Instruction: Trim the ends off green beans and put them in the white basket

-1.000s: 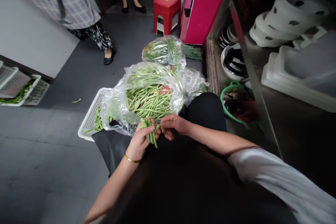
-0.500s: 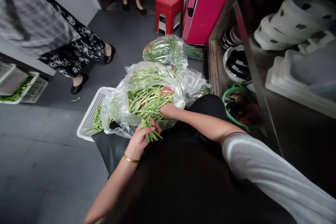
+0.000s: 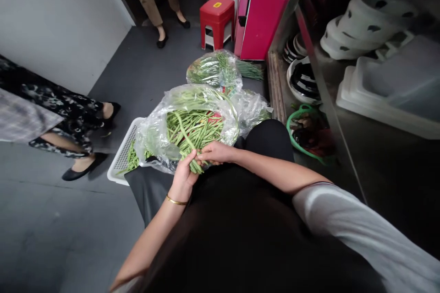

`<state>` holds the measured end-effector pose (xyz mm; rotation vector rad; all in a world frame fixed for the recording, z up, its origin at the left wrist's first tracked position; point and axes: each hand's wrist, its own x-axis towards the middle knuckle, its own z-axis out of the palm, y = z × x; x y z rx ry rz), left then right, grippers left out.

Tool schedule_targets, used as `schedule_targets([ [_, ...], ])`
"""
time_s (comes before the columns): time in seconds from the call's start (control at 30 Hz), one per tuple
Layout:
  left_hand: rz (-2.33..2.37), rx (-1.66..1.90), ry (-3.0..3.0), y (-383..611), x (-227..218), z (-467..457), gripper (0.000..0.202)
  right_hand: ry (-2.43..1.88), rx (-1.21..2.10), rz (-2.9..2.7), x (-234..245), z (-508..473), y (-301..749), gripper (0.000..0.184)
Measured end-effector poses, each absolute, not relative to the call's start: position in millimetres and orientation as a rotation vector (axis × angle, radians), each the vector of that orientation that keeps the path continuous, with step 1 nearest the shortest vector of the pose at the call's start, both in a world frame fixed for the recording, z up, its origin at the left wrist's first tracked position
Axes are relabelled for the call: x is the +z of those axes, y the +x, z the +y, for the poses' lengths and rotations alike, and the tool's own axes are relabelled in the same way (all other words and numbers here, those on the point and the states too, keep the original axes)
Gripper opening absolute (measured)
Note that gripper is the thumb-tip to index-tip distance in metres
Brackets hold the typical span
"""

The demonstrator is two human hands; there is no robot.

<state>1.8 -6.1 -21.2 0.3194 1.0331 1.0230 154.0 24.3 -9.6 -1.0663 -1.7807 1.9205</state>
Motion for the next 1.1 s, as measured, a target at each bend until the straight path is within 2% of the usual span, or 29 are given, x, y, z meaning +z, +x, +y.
schedule_targets([
  [0.13, 1.057, 1.083, 0.431, 2.1, -15.4, -10.0, 0.025, -1.133, 1.735, -1.998, -4.5, 10.2, 165.5, 0.038],
  [0.27, 1.032, 1.13, 0.492, 4.2, -12.2, -12.0, 0.023, -1.243, 0.986, -2.424, 2.4, -2.7, 164.3, 0.036],
  [0.33, 1.053, 1.154, 0.525, 5.0, -9.2, -14.1, 0.026, -1.291, 0.798, -2.642, -2.2, -8.7, 158.2, 0.036],
  [0.47, 1.098, 1.177, 0.751, 2.7, 4.2, -20.6, 0.026, -1.423, 1.028, -3.025, -19.1, -12.4, 154.9, 0.023],
  [0.57, 1.034, 1.034, 0.762, -2.1, 11.6, -23.3, 0.028, -1.457, 1.094, -3.004, -15.2, -0.5, 170.4, 0.023],
  [0.7, 1.006, 0.872, 0.761, -6.3, 8.7, -22.7, 0.025, -1.243, 1.631, -2.188, 13.7, 26.4, 190.6, 0.042],
  [0.77, 0.989, 0.805, 0.777, -6.0, 5.2, -22.2, 0.023, -1.064, 1.793, -1.709, 23.7, 36.0, 189.2, 0.04],
  [0.83, 0.97, 0.755, 0.762, -4.3, 1.6, -22.7, 0.022, -0.962, 1.814, -1.449, 25.0, 40.1, 181.0, 0.035],
  [0.93, 0.982, 0.776, 0.691, -1.7, -3.2, -24.0, 0.02, -0.996, 1.795, -1.351, 16.4, 34.8, 166.7, 0.034],
  [1.1, 1.005, 1.119, 0.465, -9.7, -0.5, -8.2, 0.019, -1.06, 1.649, -1.075, 7.2, 9.3, 156.2, 0.032],
])
